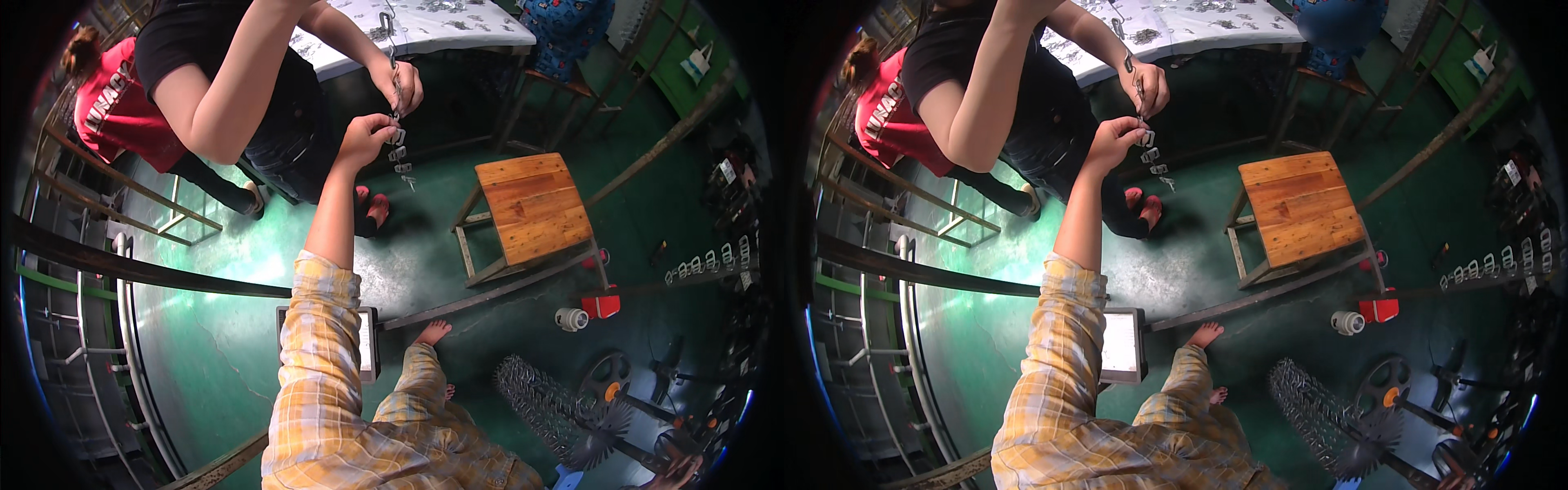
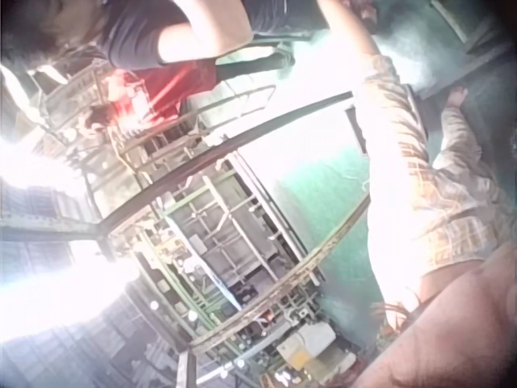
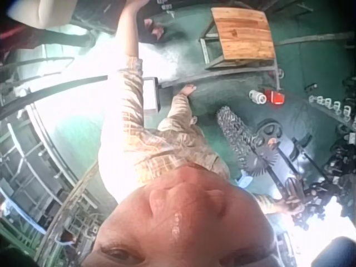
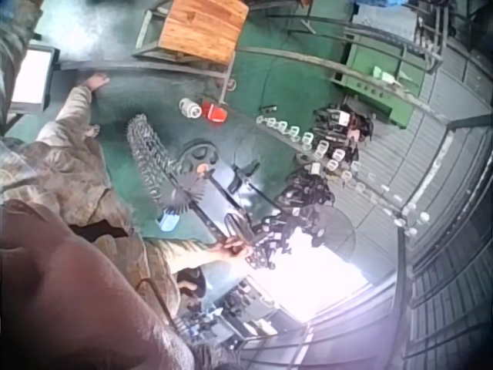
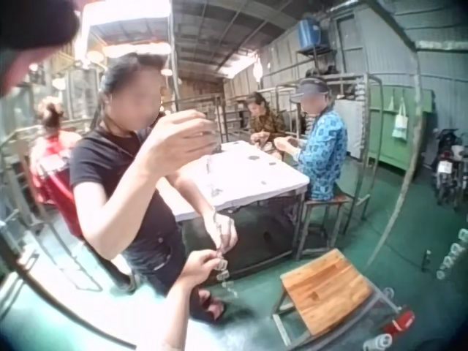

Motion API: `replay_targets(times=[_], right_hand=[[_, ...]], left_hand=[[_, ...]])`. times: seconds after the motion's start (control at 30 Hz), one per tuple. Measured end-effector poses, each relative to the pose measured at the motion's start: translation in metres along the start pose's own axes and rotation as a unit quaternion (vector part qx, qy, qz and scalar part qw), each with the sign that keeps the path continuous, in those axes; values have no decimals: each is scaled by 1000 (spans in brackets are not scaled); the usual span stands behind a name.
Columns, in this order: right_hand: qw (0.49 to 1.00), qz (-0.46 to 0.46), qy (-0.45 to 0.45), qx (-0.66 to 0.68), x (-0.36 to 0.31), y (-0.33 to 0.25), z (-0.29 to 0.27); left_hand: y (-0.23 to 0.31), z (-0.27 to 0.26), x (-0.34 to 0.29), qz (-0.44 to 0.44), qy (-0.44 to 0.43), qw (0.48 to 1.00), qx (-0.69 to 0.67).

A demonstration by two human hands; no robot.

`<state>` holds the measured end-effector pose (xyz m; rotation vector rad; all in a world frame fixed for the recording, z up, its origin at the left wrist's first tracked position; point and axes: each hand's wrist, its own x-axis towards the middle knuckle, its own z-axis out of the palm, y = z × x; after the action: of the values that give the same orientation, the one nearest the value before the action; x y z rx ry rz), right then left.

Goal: The person hangs small metal components onto a vertical rack and a rotating circular rack by hand.

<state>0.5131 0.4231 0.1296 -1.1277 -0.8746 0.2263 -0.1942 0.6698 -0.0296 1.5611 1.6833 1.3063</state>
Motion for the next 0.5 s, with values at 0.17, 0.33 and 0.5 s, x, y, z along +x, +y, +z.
replay_targets(times=[0.17,0.33,0.5], right_hand=[[997,14,-64,-41,-3,-5,-1],[999,22,27,-13,-2,-5,12],[1000,27,15,2,0,-7,13]], left_hand=[[1,1,1,7,-3,1000,-21],[0,1,0,14,-3,999,-29],[6,7,-4,16,14,997,-80]])
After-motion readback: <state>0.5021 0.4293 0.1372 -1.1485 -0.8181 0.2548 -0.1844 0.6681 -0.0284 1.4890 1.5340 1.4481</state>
